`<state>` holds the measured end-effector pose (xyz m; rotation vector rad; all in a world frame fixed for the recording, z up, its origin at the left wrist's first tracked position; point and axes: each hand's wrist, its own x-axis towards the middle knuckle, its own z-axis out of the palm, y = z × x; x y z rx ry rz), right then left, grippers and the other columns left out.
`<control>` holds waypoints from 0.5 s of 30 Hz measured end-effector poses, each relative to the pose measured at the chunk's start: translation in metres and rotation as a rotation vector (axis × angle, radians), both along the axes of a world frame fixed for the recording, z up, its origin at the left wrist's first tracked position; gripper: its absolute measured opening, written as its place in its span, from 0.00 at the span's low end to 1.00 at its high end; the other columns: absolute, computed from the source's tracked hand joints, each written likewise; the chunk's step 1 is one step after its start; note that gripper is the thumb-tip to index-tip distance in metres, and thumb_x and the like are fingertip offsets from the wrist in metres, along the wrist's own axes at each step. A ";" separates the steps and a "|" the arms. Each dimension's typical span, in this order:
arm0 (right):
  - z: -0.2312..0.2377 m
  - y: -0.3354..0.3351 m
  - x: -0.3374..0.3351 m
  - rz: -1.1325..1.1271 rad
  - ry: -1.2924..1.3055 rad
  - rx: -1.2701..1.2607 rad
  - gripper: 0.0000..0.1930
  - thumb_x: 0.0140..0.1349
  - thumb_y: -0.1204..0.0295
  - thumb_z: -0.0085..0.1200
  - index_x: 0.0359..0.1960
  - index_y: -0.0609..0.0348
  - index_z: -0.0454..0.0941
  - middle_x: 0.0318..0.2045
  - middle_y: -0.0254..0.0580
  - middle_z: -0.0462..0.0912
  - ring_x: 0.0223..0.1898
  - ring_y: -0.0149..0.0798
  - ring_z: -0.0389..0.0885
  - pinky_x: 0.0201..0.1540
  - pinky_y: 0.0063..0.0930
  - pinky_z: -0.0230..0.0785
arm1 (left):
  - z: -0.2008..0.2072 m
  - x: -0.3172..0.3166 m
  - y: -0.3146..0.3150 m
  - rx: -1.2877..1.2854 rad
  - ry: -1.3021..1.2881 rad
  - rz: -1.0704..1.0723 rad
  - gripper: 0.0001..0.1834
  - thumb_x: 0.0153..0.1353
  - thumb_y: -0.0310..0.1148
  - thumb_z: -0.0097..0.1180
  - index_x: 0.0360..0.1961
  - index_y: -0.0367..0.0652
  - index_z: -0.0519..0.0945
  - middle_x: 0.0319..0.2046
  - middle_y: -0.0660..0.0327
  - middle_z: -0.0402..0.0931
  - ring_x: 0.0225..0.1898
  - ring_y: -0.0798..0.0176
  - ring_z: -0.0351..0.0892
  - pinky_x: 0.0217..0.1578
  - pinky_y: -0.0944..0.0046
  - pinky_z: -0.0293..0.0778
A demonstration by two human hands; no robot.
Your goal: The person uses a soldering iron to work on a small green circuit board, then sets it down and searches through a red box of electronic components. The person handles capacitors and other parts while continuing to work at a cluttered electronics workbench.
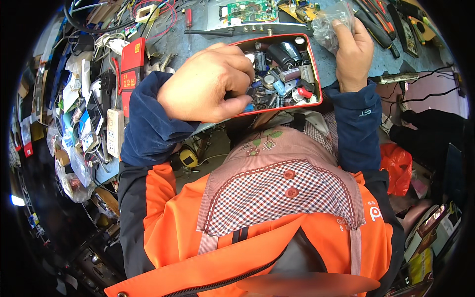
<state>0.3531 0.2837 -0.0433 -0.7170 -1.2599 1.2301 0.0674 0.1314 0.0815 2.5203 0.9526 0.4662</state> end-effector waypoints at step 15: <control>0.006 -0.005 -0.002 -0.007 -0.031 0.038 0.11 0.78 0.73 0.58 0.54 0.67 0.86 0.43 0.34 0.90 0.41 0.24 0.84 0.46 0.22 0.76 | -0.006 0.029 -0.023 0.206 0.316 0.446 0.06 0.54 0.33 0.71 0.33 0.47 0.91 0.41 0.62 0.76 0.49 0.53 0.75 0.52 0.49 0.66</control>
